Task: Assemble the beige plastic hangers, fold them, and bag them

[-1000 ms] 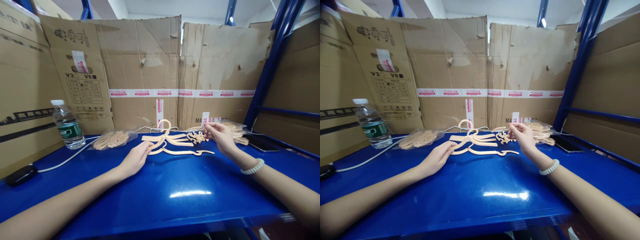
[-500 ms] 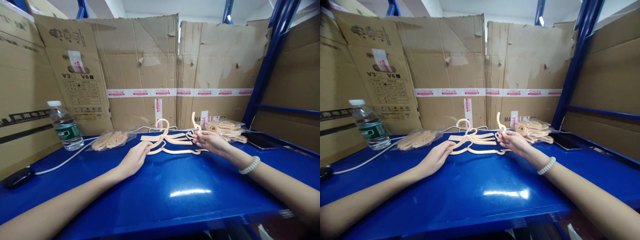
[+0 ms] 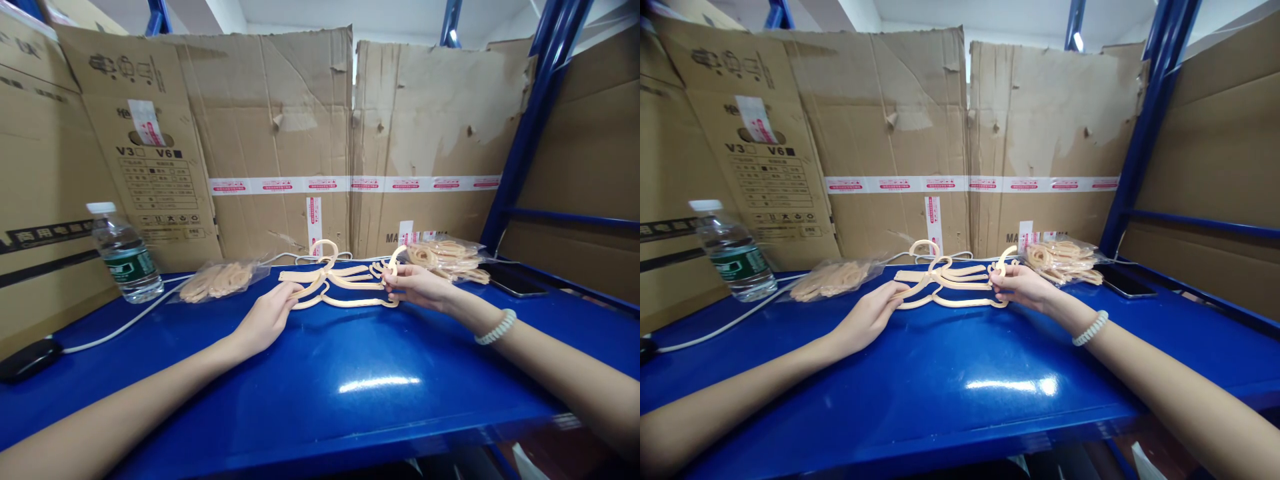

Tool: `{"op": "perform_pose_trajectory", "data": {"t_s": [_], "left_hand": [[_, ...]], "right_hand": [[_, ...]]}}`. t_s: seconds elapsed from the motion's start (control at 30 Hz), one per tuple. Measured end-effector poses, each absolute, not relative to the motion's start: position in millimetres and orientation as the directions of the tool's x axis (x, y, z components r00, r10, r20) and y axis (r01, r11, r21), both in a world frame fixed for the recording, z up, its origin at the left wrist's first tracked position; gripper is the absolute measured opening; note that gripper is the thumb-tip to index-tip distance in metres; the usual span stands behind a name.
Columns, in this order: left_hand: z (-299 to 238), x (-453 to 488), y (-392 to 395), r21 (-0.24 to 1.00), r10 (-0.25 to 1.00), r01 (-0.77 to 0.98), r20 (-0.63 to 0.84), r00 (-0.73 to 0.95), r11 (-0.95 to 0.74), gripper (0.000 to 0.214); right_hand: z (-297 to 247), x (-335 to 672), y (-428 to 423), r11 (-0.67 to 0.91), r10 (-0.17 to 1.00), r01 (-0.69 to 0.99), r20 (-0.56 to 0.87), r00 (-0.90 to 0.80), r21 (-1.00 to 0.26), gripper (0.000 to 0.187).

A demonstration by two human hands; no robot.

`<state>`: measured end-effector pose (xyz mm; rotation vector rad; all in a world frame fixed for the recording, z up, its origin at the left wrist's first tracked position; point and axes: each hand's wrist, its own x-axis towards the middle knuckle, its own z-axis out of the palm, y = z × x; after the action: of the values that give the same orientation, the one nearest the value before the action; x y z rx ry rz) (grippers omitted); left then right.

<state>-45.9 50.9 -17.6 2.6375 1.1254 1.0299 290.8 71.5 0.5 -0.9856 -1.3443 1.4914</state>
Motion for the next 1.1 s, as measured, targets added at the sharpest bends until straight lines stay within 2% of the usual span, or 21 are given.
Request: {"op": "perform_pose_trajectory", "data": {"t_s": [0.1,0.33,0.53,0.73,0.93,1.1], "left_hand": [[-17.5,-45.6,50.3,0.323,0.669,0.611,0.551,0.5,-0.723,0.021],[-17.7,-45.6,50.5,0.296,0.649,0.61,0.568,0.506,-0.735,0.021],[-18.2,-45.0,49.8,0.272,0.62,0.597,0.591,0.515,-0.755,0.021],[-18.4,-44.3,49.7,0.266,0.615,0.591,0.581,0.532,-0.762,0.021],[-18.4,-44.3,48.2,0.248,0.601,0.588,0.591,0.538,-0.77,0.021],[-14.4,-43.2,43.5,0.258,0.615,0.598,0.584,0.529,-0.759,0.022]], "right_hand": [[2.6,292.0,70.4,-0.028,0.949,-0.077,-0.003,-0.314,-0.997,0.03],[6.8,291.5,66.4,-0.152,0.927,-0.089,-0.111,-0.358,-0.984,0.022],[6.5,290.5,67.4,-0.178,0.926,-0.074,-0.142,-0.349,-0.981,0.019],[4.7,287.3,66.8,-0.132,0.948,-0.081,-0.102,-0.302,-0.988,0.022],[-2.2,281.6,68.9,-0.002,0.974,-0.057,0.011,-0.226,-0.998,0.033],[-2.9,277.4,68.3,0.08,0.988,-0.003,0.079,-0.134,-0.997,0.036]]}}
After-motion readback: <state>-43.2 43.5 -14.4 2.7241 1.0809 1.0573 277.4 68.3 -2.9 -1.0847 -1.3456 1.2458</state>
